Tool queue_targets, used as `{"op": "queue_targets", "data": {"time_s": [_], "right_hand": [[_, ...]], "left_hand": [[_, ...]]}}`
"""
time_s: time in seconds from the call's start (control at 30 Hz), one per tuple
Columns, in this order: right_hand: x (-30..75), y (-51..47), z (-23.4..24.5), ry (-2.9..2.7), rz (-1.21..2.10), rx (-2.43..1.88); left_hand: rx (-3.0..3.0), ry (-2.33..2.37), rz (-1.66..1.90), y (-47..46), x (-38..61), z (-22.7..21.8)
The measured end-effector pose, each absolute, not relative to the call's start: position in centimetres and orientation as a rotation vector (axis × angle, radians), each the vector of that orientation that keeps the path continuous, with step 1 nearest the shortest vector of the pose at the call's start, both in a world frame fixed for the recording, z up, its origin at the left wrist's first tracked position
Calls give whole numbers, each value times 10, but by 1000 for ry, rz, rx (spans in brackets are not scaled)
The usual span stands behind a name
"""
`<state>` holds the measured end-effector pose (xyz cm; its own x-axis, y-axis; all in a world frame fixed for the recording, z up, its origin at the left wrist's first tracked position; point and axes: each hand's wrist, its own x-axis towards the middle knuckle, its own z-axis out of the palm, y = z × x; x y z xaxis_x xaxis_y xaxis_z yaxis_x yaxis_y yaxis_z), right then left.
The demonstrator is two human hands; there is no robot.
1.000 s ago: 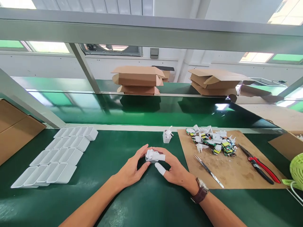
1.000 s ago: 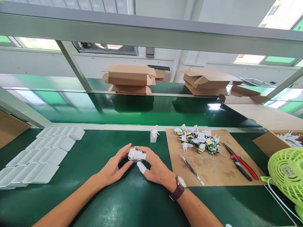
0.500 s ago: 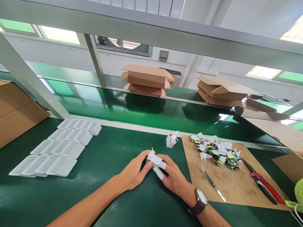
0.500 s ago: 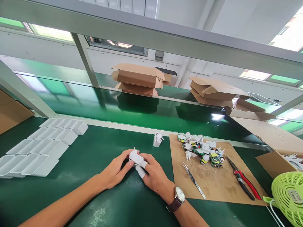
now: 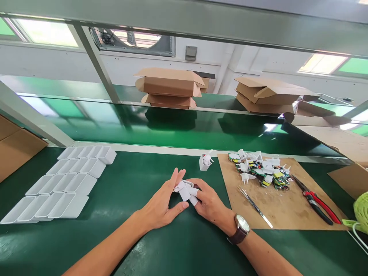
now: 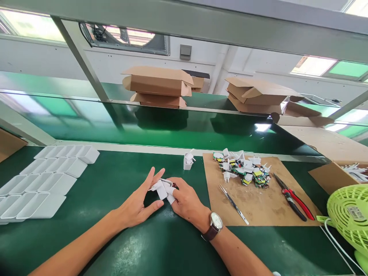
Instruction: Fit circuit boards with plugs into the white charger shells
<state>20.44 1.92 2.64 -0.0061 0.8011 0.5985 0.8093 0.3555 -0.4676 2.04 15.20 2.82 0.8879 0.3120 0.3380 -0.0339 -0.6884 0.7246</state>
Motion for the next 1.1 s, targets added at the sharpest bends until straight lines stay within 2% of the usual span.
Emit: {"op": "queue_targets", "data": {"time_s": [0.27, 0.5, 0.7, 0.9, 1.1], "right_hand": [[200, 16, 32, -1751, 9, -1452], [194, 20, 26, -1715, 73, -1510], [192, 19, 28, -1710, 83, -1482], [190, 19, 28, -1817, 116, -1607], [190, 20, 29, -1690, 153, -1523]], "left_hand": [[2222, 167, 725, 152, 22, 27], [2304, 292, 1037, 156, 26, 25], [2139, 472, 942, 158, 24, 28], [2123, 468, 923, 158, 23, 28], [2121, 471, 912, 160, 23, 26]]}}
